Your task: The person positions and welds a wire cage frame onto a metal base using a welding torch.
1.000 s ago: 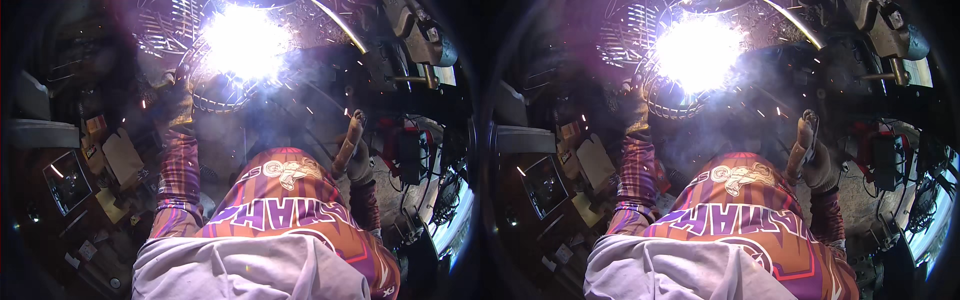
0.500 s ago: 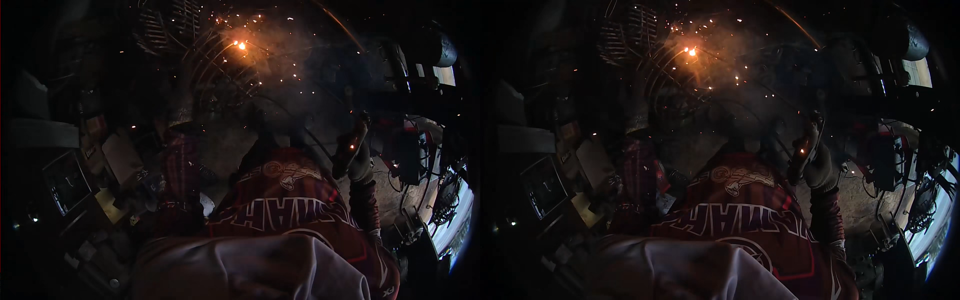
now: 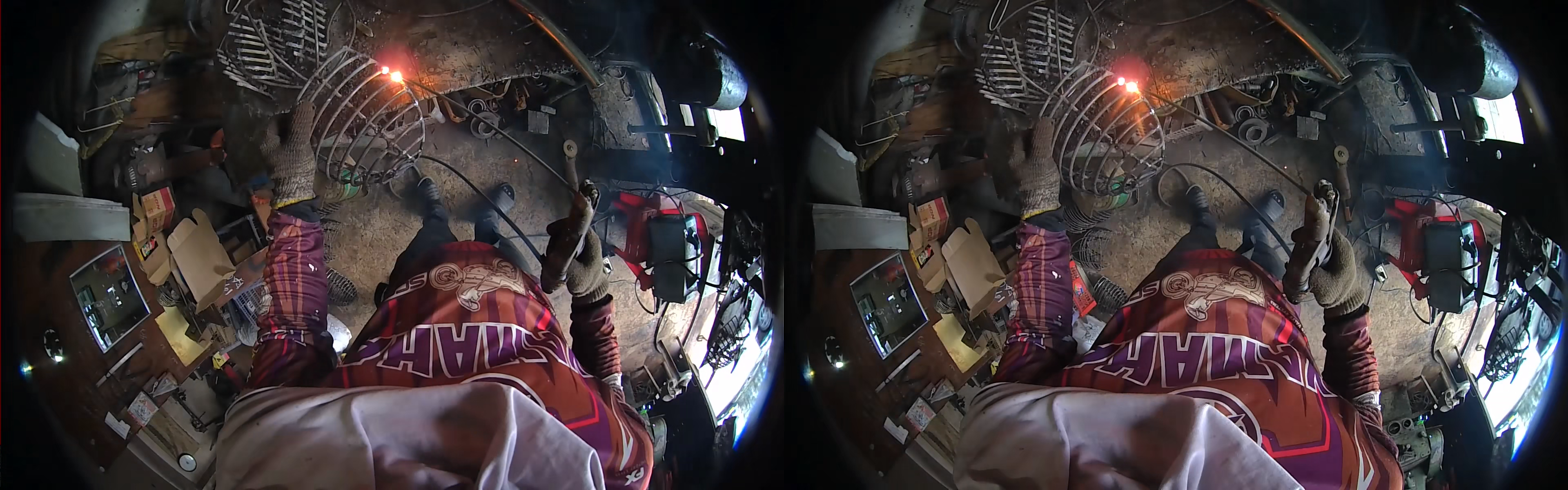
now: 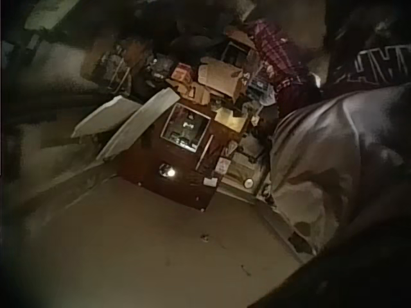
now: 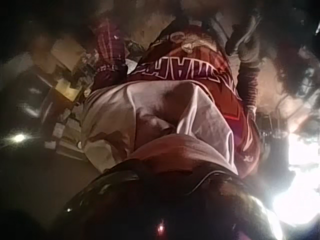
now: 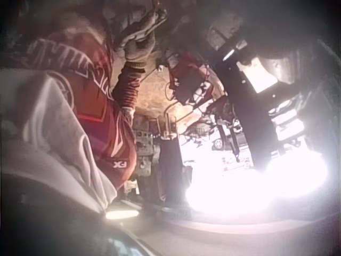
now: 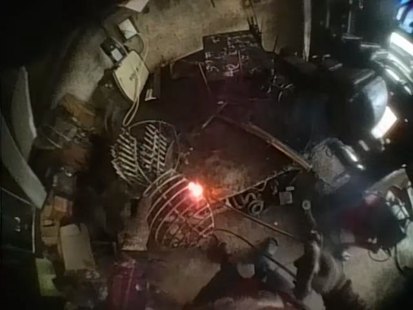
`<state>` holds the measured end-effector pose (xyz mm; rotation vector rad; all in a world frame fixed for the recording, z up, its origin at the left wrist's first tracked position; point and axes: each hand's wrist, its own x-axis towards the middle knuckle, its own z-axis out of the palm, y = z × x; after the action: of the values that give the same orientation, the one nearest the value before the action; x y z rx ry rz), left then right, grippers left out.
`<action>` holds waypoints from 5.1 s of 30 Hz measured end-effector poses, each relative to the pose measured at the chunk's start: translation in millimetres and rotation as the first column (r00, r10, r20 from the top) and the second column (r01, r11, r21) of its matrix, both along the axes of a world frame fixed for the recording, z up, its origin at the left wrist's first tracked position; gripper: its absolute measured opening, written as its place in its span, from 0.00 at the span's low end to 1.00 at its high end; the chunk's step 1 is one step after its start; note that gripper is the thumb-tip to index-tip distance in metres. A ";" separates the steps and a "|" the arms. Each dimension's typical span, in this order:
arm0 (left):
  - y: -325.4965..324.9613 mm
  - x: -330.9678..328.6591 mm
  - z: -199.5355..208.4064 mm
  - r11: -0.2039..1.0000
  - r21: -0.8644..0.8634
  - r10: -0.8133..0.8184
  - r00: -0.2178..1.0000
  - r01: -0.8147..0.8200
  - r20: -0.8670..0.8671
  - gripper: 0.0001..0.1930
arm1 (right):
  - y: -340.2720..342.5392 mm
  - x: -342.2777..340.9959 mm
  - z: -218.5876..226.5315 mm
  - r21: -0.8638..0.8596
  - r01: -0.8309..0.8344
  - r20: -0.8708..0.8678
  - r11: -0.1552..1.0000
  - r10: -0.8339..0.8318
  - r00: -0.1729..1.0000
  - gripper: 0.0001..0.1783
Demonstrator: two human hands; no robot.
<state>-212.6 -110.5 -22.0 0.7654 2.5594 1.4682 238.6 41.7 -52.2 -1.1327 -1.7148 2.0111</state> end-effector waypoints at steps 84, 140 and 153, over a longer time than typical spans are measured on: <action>-5.8 -1.7 -1.7 0.998 -0.032 0.050 0.994 -0.053 -0.099 0.20 | -5.3 -3.8 14.2 -0.111 0.116 0.018 0.987 -0.115 0.993 0.16; 0.8 -0.3 6.5 0.997 0.080 0.023 1.000 -0.022 -0.012 0.20 | 2.6 6.9 4.3 -0.002 -0.080 0.007 0.997 0.080 0.997 0.20; -3.6 -6.4 4.7 0.994 -0.078 0.078 0.996 -0.081 -0.040 0.22 | -3.3 -0.9 -1.5 0.018 -0.040 -0.119 0.999 0.042 0.992 0.19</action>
<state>-219.0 -114.1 -17.3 0.6940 2.6874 1.3755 237.6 38.4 -53.7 -0.9589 -1.7039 2.0415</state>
